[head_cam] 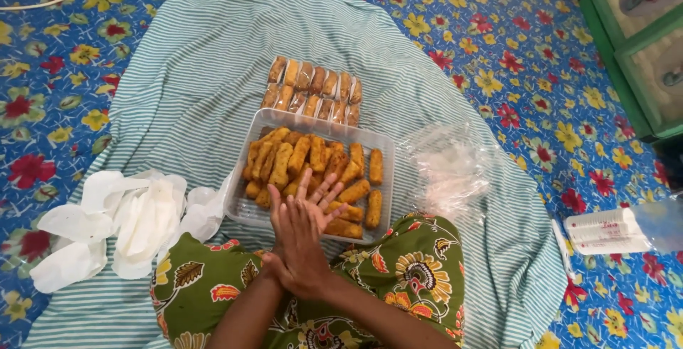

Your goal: The person sits on a bed and packages fried snacks. They place snacks into small plastic bags, seal them, and arrange the packaged items in a tray. The person also uses a white paper liner to handle the snacks before bagging.

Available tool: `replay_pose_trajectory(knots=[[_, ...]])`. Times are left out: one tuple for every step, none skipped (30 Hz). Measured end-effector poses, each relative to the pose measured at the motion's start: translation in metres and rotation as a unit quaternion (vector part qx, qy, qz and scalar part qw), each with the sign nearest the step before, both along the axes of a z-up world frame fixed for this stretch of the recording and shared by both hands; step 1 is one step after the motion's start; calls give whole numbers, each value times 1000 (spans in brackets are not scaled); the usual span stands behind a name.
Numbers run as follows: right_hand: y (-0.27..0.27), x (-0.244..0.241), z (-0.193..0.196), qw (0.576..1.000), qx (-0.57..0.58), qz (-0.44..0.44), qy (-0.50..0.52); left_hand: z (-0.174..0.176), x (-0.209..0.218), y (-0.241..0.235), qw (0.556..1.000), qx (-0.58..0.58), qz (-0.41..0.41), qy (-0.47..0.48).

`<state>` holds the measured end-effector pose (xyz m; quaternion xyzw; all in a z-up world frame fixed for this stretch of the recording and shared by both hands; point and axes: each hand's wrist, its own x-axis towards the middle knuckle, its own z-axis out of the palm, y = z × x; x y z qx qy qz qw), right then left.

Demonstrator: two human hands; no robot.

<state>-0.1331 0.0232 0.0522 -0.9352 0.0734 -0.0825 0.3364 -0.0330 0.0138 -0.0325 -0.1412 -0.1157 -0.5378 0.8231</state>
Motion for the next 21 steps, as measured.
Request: replay_pose_trajectory(knots=[[-4,5,4,1000,1,1,1,1,0,1,1000,1,1,1],[-9,10,7,1000,1,0,-1,1,0,1,999,4,17,-49],[-15,17,12,1000,0,-1,-3,3,2,0,994,6,33,-100],[-19,21,6,1000,0,0,-4,6,0,2,994,5,34,-101],[-24,24,0,1000,-10,-6,-11,10,-2,3,996,-6,18,-83],[-29,28,-6,1000,-20,-12,-17,13,-4,4,998,-17,3,-65],[-36,30,-11,1000,-22,-11,-17,9,-6,4,998,-18,3,-65],[-44,33,-16,999,-36,-20,-27,5,-7,3,998,9,21,-64],[-51,35,-22,998,-50,-29,-35,1,-10,4,997,37,38,-62],[-61,38,-26,998,-50,-28,-34,12,-16,3,997,37,38,-60],[-70,41,-31,996,-63,-37,-43,22,-22,3,996,60,67,-27],[-79,44,-35,995,-76,-45,-53,33,-27,3,992,84,95,6],[-86,44,-41,995,-76,-45,-53,39,-24,4,992,84,96,6],[-94,44,-47,993,-88,-53,-62,44,-21,5,984,173,49,17],[-101,43,-53,990,-101,-62,-71,50,-19,6,966,259,0,27],[-104,40,-49,990,-100,-63,-71,53,-20,7,965,259,0,28],[-107,38,-45,992,-63,-75,-77,57,-22,6,965,260,-26,10],[-111,36,-40,992,-25,-88,-84,61,-24,5,964,260,-52,-8],[-118,33,-41,992,-24,-89,-83,54,-26,4,964,262,-53,-7],[-125,31,-41,993,-1,-104,-59,46,-28,4,969,231,-52,-64],[-132,29,-42,992,23,-120,-36,39,-29,3,971,200,-51,-120]])
